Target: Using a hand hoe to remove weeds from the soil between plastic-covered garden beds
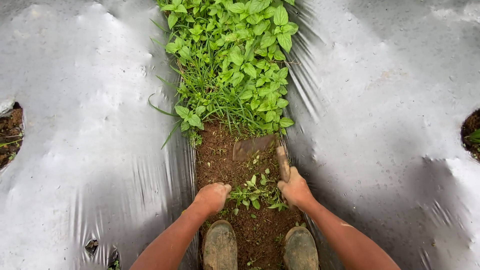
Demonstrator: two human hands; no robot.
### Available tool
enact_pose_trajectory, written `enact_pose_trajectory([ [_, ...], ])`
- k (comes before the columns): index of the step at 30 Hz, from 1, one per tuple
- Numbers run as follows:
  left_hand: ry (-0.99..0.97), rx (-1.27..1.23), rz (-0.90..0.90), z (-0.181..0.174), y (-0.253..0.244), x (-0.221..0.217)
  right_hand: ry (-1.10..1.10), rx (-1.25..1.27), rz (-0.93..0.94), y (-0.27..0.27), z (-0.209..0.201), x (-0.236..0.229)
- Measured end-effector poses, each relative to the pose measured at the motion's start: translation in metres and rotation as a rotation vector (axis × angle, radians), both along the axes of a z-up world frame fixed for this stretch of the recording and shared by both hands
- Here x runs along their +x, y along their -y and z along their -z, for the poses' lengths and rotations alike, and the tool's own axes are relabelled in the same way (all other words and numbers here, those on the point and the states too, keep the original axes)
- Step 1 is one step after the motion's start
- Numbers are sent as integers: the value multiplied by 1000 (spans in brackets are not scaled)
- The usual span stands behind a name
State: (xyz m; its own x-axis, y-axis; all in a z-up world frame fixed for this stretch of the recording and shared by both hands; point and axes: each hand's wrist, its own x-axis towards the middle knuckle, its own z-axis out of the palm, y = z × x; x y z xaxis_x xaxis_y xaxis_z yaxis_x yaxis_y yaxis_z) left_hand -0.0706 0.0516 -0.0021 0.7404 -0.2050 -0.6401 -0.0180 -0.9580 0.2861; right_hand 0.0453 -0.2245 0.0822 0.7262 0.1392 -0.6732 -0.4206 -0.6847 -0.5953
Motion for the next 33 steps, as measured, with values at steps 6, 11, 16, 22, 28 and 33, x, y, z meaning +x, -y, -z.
enact_pose_trajectory([
  [6, -5, -11, 39, -11, 1, -5, -67, -23, -185, 14, -26, -7],
  [11, -1, -12, 38, -15, 2, -4, -6, 10, -29, 19, -26, 1],
  [16, 8, 14, 41, -19, 0, -5, -48, -61, -242, 59, -26, -12],
  [22, 16, -14, 46, -12, 11, 0, -33, 55, -65, 36, -6, 5],
  [28, 20, -20, 38, 5, -1, -16, -98, -53, -163, 84, -8, -33],
  [33, 41, -14, 27, -12, 3, -10, -31, 67, -50, 3, -25, 4],
])
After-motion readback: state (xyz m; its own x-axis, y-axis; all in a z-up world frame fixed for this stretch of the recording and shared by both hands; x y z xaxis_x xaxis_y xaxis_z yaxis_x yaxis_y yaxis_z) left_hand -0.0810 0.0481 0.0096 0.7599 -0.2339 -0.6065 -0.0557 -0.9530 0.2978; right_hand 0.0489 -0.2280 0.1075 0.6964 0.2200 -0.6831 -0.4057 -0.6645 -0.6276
